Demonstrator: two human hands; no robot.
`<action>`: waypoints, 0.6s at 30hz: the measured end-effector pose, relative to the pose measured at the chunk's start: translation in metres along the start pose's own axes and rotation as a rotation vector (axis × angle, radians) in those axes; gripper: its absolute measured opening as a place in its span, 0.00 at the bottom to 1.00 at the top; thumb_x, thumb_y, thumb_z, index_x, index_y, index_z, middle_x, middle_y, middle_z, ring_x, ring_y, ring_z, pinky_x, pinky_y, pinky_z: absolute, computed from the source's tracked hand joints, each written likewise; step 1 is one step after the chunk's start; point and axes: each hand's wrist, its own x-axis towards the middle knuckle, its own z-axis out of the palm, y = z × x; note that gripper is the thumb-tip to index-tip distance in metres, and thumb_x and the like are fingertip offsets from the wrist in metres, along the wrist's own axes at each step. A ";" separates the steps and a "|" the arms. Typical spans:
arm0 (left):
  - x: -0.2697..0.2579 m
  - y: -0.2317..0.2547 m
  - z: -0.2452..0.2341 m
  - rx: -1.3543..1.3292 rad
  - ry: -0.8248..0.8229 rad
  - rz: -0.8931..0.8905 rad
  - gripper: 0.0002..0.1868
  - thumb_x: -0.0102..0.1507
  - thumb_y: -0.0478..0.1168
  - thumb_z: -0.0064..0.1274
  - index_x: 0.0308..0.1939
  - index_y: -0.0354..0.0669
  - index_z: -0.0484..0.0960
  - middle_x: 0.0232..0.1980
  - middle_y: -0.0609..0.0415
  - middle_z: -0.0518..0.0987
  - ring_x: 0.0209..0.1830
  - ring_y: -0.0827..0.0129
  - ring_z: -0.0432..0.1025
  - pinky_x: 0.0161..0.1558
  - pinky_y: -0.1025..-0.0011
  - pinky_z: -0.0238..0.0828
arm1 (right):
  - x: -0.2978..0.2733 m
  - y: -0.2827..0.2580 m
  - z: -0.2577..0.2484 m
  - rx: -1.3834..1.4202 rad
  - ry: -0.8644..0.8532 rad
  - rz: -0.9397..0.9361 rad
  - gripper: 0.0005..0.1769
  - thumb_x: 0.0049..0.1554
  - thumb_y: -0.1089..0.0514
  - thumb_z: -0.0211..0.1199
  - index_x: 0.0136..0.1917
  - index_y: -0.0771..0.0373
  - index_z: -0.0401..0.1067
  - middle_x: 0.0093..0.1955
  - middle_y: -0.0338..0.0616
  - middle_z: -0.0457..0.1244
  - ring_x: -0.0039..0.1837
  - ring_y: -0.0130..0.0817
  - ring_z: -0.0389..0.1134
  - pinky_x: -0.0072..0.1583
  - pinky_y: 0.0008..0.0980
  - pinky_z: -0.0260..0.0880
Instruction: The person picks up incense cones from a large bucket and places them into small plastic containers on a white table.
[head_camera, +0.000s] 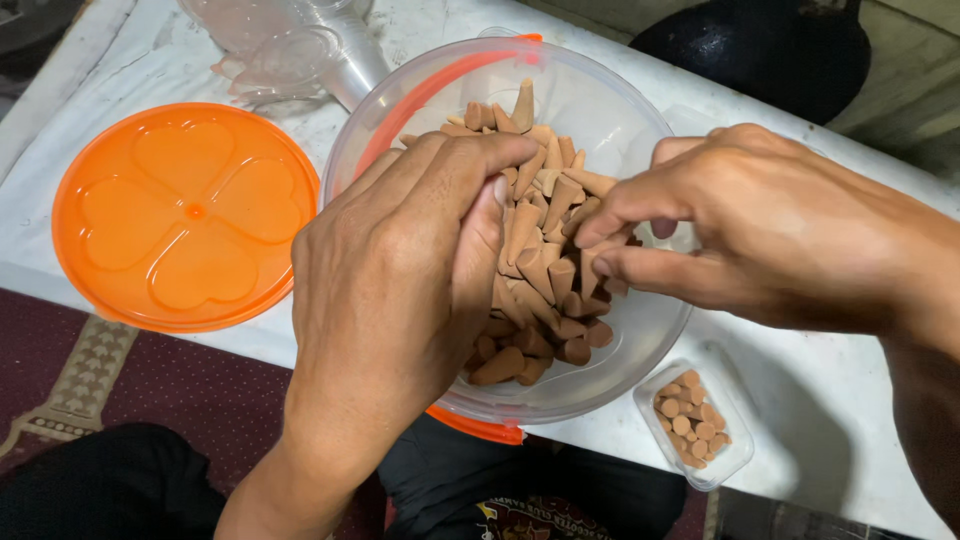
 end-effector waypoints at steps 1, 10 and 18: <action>0.000 0.000 0.001 0.001 0.008 -0.003 0.11 0.69 0.31 0.48 0.54 0.42 0.80 0.51 0.54 0.83 0.51 0.56 0.78 0.40 0.59 0.69 | -0.001 0.006 0.002 -0.007 0.000 -0.004 0.14 0.55 0.37 0.58 0.49 0.27 0.83 0.35 0.21 0.77 0.44 0.31 0.69 0.54 0.38 0.66; 0.000 0.001 0.000 0.027 -0.042 0.019 0.10 0.70 0.33 0.49 0.54 0.44 0.80 0.52 0.56 0.84 0.54 0.55 0.78 0.40 0.58 0.69 | -0.009 0.024 0.016 0.097 0.363 -0.405 0.17 0.59 0.47 0.61 0.59 0.49 0.79 0.49 0.31 0.74 0.50 0.37 0.71 0.53 0.39 0.66; -0.001 -0.002 0.003 0.114 -0.105 0.029 0.10 0.70 0.38 0.53 0.55 0.47 0.80 0.47 0.54 0.84 0.47 0.52 0.77 0.35 0.53 0.68 | 0.001 -0.014 0.030 -0.272 0.029 -0.107 0.23 0.64 0.34 0.53 0.32 0.42 0.71 0.37 0.29 0.65 0.50 0.39 0.62 0.57 0.45 0.57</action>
